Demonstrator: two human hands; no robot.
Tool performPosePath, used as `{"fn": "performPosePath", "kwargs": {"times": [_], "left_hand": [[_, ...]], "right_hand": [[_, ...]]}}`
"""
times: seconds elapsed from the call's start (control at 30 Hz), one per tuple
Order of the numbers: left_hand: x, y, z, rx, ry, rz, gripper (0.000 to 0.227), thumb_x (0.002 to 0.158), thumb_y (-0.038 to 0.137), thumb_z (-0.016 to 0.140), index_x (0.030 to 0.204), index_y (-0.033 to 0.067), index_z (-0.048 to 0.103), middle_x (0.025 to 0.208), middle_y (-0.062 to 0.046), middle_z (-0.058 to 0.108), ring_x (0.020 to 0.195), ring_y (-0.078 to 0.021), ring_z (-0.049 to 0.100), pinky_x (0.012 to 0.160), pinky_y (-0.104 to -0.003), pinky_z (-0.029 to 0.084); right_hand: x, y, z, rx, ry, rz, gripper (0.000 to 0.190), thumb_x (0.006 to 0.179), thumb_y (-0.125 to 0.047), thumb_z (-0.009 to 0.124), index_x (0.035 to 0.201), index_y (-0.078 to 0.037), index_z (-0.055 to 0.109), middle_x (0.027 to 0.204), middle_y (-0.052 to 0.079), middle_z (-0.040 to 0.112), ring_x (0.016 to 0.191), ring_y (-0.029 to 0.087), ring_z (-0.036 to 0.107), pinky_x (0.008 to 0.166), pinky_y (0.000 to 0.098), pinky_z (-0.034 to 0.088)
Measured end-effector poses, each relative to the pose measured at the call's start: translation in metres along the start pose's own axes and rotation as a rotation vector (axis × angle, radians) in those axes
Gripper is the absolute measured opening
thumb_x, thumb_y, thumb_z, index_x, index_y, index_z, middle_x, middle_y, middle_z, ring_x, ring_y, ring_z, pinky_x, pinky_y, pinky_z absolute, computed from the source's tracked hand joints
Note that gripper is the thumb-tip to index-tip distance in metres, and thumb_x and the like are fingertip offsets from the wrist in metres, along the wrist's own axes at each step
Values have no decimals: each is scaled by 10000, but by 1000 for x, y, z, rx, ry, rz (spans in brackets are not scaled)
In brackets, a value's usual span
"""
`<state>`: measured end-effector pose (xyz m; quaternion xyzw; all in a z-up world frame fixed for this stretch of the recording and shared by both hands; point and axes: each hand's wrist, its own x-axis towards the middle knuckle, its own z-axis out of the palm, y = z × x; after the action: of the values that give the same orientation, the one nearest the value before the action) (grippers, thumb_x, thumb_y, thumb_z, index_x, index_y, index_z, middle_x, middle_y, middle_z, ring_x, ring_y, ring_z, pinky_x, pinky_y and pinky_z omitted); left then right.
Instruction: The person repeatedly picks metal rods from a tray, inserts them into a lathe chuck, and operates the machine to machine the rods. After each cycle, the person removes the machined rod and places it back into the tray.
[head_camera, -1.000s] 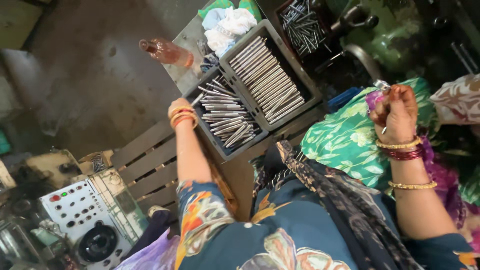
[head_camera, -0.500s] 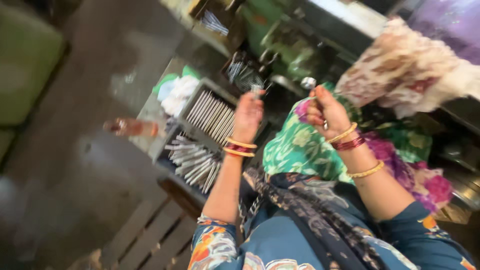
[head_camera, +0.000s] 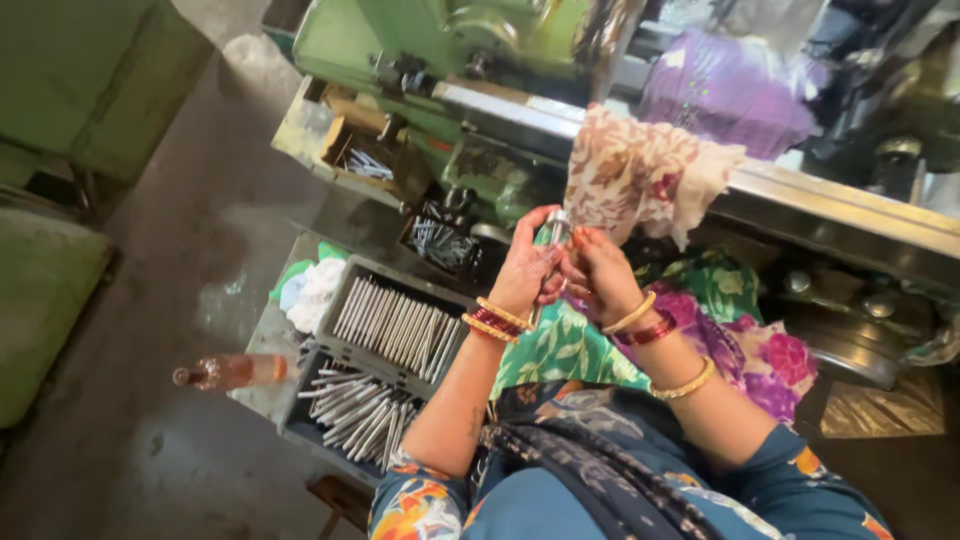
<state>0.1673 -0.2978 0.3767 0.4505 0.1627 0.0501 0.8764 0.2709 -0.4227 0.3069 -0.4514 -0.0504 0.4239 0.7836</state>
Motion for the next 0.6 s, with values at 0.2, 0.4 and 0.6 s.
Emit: {"fn": "performPosePath", "kwargs": {"times": [0.2, 0.4, 0.6], "left_hand": [[11, -1, 33, -215, 36, -150, 352, 1028, 141, 565, 1345, 226, 436, 767, 1, 524, 522, -46, 388, 422, -177, 301], [16, 1, 97, 980, 98, 972, 284, 997, 302, 649, 1196, 122, 555, 913, -106, 605, 750, -190, 588, 610, -369, 463], [53, 13, 103, 1509, -258, 1259, 198, 958, 332, 773, 922, 167, 670, 724, -37, 558, 649, -242, 600, 581, -406, 463]], "right_hand": [[-26, -32, -19, -1019, 165, -810, 71, 994, -44, 644, 1049, -41, 688, 684, 37, 509, 554, 117, 505, 468, 311, 419], [-45, -66, -17, -225, 231, -474, 82, 973, -56, 578, 1015, -114, 618, 751, -18, 542, 566, 77, 466, 467, 247, 371], [-78, -101, -68, 53, 113, 315, 190, 997, -319, 461, 904, -174, 540, 577, -63, 364, 409, 59, 259, 346, 227, 171]]}}
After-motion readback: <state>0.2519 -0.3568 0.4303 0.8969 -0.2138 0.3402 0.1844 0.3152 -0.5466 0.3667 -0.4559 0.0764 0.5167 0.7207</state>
